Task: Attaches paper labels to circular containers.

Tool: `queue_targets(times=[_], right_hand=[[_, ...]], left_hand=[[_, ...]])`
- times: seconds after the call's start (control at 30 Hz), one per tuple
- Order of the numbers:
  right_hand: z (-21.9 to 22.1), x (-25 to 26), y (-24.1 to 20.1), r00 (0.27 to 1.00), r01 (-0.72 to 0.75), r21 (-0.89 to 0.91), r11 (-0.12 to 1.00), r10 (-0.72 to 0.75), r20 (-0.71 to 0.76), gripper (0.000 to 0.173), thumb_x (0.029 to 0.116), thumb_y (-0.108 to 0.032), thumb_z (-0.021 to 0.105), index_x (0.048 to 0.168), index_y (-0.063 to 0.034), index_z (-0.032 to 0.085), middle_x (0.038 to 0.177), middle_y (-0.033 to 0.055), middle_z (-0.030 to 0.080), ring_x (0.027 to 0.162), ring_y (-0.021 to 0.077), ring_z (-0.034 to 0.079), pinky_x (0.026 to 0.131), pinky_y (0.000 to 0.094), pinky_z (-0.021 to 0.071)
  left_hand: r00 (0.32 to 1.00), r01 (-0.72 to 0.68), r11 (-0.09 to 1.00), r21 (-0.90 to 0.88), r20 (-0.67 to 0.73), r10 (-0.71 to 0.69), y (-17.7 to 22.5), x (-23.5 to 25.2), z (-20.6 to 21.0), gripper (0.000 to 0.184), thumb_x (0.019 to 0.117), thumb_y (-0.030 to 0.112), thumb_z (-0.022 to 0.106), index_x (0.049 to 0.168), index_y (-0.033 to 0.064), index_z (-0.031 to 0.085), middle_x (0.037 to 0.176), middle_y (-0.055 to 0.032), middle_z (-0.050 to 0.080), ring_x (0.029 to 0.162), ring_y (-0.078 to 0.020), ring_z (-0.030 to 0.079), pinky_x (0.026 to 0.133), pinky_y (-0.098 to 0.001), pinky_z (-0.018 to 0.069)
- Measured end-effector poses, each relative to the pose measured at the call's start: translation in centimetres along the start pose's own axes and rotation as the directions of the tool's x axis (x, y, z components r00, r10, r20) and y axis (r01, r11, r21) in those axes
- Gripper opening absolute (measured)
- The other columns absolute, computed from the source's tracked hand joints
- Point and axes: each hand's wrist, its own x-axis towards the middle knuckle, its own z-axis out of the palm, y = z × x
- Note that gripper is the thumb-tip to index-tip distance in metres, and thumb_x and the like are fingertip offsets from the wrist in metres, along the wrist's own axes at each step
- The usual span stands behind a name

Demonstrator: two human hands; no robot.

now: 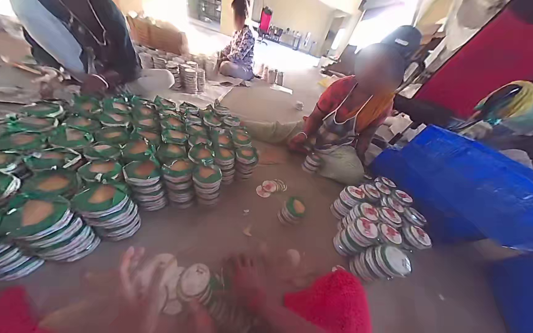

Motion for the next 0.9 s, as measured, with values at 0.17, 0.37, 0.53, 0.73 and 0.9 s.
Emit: queue_targets(times=[0.17, 0.37, 0.53, 0.73, 0.9], right_hand=[[-6.7, 1.1, 4.5, 0.956, -0.128, 0.079, 0.989, 0.144, -0.256, 0.072, 0.0941, -0.055, 0.063, 0.151, -0.0135, 0.050, 0.158, 0.0210, 0.042, 0.145, 0.0479, 0.038, 0.111, 0.0692, 0.0358], [-21.0, 3.5, 14.2, 0.545, -0.298, 0.244, 0.923, 0.374, -0.750, 0.074, 0.1005, -0.041, 0.059, 0.159, -0.0043, 0.034, 0.159, 0.0258, 0.039, 0.143, 0.0488, 0.040, 0.114, 0.0650, 0.0348], [-15.1, 8.1, 21.7, 0.704, -0.471, 0.096, 0.877, 0.439, -0.558, 0.084, 0.0933, -0.048, 0.066, 0.160, -0.0076, 0.034, 0.164, 0.0249, 0.029, 0.150, 0.0520, 0.025, 0.111, 0.0744, 0.0281], [-15.1, 7.0, 21.1, 0.809, -0.452, 0.114, 0.885, 0.460, -0.366, 0.102, 0.0901, -0.055, 0.069, 0.164, -0.0072, 0.018, 0.168, 0.0252, 0.016, 0.154, 0.0497, 0.013, 0.116, 0.0756, 0.0176], [-8.1, -2.4, 12.6, 0.863, -0.370, -0.009, 0.929, 0.340, -0.374, 0.091, 0.0837, -0.052, 0.075, 0.154, -0.0037, 0.043, 0.165, 0.0301, 0.022, 0.153, 0.0504, 0.018, 0.122, 0.0692, 0.0155]], left_hand=[[0.998, -0.059, 0.997, 0.045, 0.012, 0.059, -1.0, 0.2, -1.3, 0.076, 0.0975, 0.034, 0.062, 0.155, -0.0042, 0.031, 0.153, -0.0270, 0.043, 0.142, -0.0290, 0.043, 0.111, -0.0391, 0.0432], [0.997, 0.078, 0.953, -0.292, 0.019, -0.076, 0.6, 0.4, -2.4, 0.062, 0.1016, 0.016, 0.056, 0.148, -0.0144, 0.028, 0.146, -0.0183, 0.047, 0.125, -0.0081, 0.053, 0.101, -0.0244, 0.0479], [0.995, 0.098, 0.958, -0.270, 0.052, -0.087, -1.3, -0.2, -2.0, 0.056, 0.1021, 0.016, 0.055, 0.146, -0.0127, 0.035, 0.143, -0.0149, 0.054, 0.124, -0.0083, 0.057, 0.101, -0.0274, 0.0497], [0.883, 0.097, 0.984, -0.146, 0.469, -0.017, -0.5, -1.7, 0.5, 0.068, 0.0938, 0.032, 0.063, 0.146, -0.0064, 0.044, 0.150, -0.0207, 0.049, 0.135, -0.0206, 0.051, 0.108, -0.0367, 0.0467], [0.691, 0.248, 0.966, -0.072, 0.712, -0.124, -0.7, -5.4, 4.7, 0.080, 0.0898, 0.044, 0.070, 0.155, 0.0090, 0.040, 0.154, -0.0134, 0.047, 0.139, -0.0238, 0.049, 0.110, -0.0439, 0.0467]])
